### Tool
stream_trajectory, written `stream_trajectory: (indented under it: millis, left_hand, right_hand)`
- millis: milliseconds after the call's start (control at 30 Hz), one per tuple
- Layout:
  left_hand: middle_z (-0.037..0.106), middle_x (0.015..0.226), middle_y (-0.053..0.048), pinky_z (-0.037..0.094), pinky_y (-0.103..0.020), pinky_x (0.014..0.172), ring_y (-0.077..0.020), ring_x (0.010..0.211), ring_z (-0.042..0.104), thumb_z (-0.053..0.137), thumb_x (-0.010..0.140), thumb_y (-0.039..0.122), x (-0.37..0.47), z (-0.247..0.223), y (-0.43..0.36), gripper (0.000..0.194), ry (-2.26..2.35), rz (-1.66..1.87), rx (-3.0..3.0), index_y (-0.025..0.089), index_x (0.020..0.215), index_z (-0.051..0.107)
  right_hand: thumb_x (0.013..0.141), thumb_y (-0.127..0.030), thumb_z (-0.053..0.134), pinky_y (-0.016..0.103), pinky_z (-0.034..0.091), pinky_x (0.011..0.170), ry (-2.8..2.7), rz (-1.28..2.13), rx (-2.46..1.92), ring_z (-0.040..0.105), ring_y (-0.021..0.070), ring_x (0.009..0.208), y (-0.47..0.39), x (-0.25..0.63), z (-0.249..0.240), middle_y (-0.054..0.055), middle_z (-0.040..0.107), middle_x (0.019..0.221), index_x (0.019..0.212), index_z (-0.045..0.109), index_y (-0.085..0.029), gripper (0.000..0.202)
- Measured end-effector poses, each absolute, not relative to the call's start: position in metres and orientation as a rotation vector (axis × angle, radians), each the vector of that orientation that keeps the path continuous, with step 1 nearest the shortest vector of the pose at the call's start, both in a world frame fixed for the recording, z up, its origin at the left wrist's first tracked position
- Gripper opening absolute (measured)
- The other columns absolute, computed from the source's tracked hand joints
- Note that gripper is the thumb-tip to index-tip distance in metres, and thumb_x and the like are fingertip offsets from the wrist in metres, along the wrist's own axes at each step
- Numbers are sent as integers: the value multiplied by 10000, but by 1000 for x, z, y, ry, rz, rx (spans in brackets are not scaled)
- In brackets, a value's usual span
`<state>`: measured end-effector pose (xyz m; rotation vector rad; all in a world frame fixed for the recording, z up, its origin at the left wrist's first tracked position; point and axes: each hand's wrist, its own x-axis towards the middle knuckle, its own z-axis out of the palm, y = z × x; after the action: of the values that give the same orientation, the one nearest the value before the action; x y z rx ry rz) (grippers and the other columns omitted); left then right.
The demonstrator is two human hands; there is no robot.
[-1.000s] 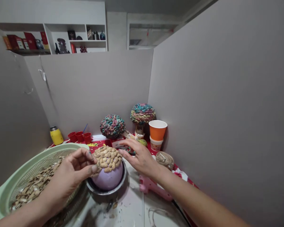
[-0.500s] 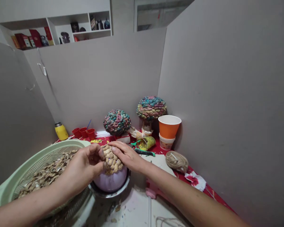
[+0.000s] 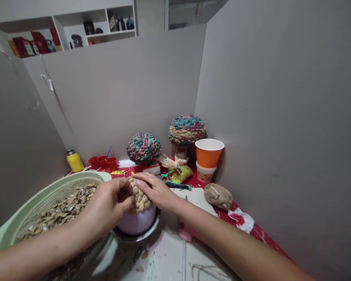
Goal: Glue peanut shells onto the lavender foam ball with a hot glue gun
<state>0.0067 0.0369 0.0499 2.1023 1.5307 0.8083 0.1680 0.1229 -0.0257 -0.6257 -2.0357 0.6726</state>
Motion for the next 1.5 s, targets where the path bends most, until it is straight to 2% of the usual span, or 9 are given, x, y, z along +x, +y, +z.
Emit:
stream_trajectory:
  millis: [200,333,533,667,767,867,1333,1500]
  left_hand:
    - [651,648,-8,398,-275,582,-169,600,561,518,719,121,7,52,33,126,1554,774,2221,179,729,629]
    - [684,648,-20,391,-273,578,-170,592,570,536,699,97,9,56,34,154,1525,798,2330,179,696,666]
    - [713,688,-35,421,-276,608,-181,625,612,512,698,69,11,64,34,202,1573,631,2395,164,711,689]
    - [720,738,-21,450,-268,626,-179,660,629,505,744,96,4,62,32,210,1527,750,2304,180,804,688]
    - [704,736,-12,452,-263,598,-174,644,615,522,794,166,-4,57,33,170,1533,904,2192,196,868,672]
    - [654,648,-1,421,-264,560,-162,579,570,546,801,199,-9,52,31,110,1572,927,2229,197,791,655]
    - [633,725,-25,403,-286,635,-176,669,559,535,800,140,1,41,31,101,1490,794,2512,197,753,603]
    - [606,682,-10,385,-277,613,-163,628,530,541,794,132,1,43,31,123,1505,738,2544,206,697,549]
  right_hand:
    - [986,-364,437,403,432,1003,-2041,672,-632,578,227,1143,122,169,-25,101,668,1190,1181,646,-191,334]
    - [991,-375,433,413,434,1002,-2041,667,-637,579,226,1144,122,168,-25,92,668,1195,1187,642,-211,330]
    - [990,-399,426,426,437,998,-2034,668,-634,580,242,1136,121,168,-25,112,665,1190,1182,645,-179,365]
    - [988,-389,426,411,436,997,-2034,676,-633,583,240,1131,121,169,-25,124,663,1187,1180,646,-154,374]
    - [988,-373,433,398,439,993,-2029,681,-644,589,227,1118,121,169,-25,103,666,1175,1174,647,-187,340]
    - [985,-361,441,404,436,995,-2022,682,-653,588,225,1117,120,169,-26,86,671,1167,1158,648,-217,306]
    - [980,-354,439,409,437,991,-2017,687,-666,589,235,1113,120,170,-26,92,669,1169,1160,645,-205,311]
    - [974,-345,452,405,438,989,-2022,687,-664,589,231,1109,119,170,-25,92,669,1168,1150,648,-203,299]
